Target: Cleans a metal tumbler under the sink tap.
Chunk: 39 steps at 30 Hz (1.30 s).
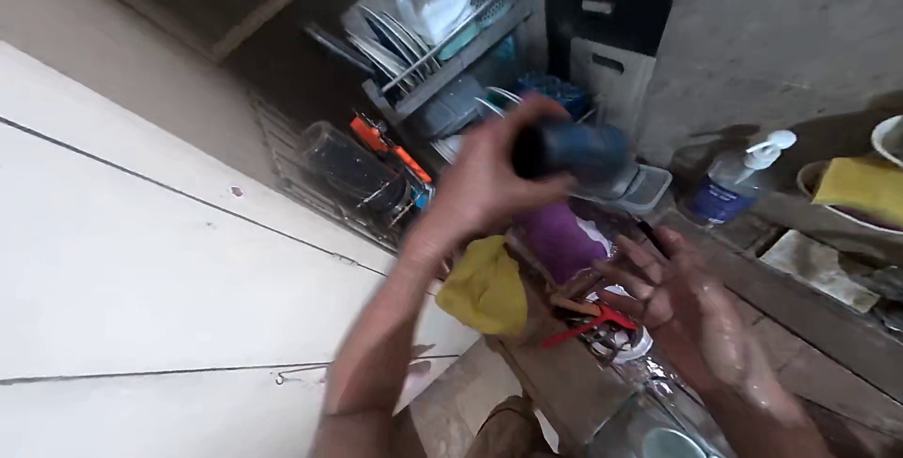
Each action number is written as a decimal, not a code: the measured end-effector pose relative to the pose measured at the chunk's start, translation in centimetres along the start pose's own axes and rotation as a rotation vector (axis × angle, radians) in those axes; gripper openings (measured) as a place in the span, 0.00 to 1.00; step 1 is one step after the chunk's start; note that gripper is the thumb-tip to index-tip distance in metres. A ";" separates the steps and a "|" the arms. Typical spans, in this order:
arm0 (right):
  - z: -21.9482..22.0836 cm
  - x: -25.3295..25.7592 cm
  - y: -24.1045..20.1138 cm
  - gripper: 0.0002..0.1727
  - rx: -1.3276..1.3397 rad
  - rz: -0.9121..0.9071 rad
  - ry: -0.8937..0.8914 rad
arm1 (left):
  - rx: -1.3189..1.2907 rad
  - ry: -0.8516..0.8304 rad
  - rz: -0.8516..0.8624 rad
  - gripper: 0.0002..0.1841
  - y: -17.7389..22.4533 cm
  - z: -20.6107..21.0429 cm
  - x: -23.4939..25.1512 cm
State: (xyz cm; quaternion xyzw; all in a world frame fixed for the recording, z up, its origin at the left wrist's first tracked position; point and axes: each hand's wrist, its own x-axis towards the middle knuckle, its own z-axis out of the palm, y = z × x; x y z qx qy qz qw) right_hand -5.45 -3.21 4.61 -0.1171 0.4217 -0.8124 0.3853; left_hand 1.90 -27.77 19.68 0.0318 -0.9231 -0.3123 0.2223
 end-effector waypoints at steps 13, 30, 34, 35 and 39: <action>-2.3 -2.3 0.3 0.17 0.161 0.115 0.005 | 0.759 0.195 -0.995 0.33 -11.2 -22.7 6.1; -13.0 -6.5 -0.3 0.16 0.124 0.003 0.208 | 0.545 -0.148 -1.309 0.15 -16.3 -19.5 5.4; -13.9 -7.4 -0.4 0.16 0.122 -0.003 0.233 | 0.591 -0.082 -1.382 0.21 -15.1 -18.4 4.5; -14.2 -7.6 -0.3 0.16 0.118 -0.008 0.224 | 0.613 -0.099 -1.376 0.21 -15.0 -18.4 4.4; -12.4 -6.9 -0.9 0.14 0.065 -0.003 0.255 | 0.656 -0.250 -1.364 0.25 -12.0 -16.5 4.9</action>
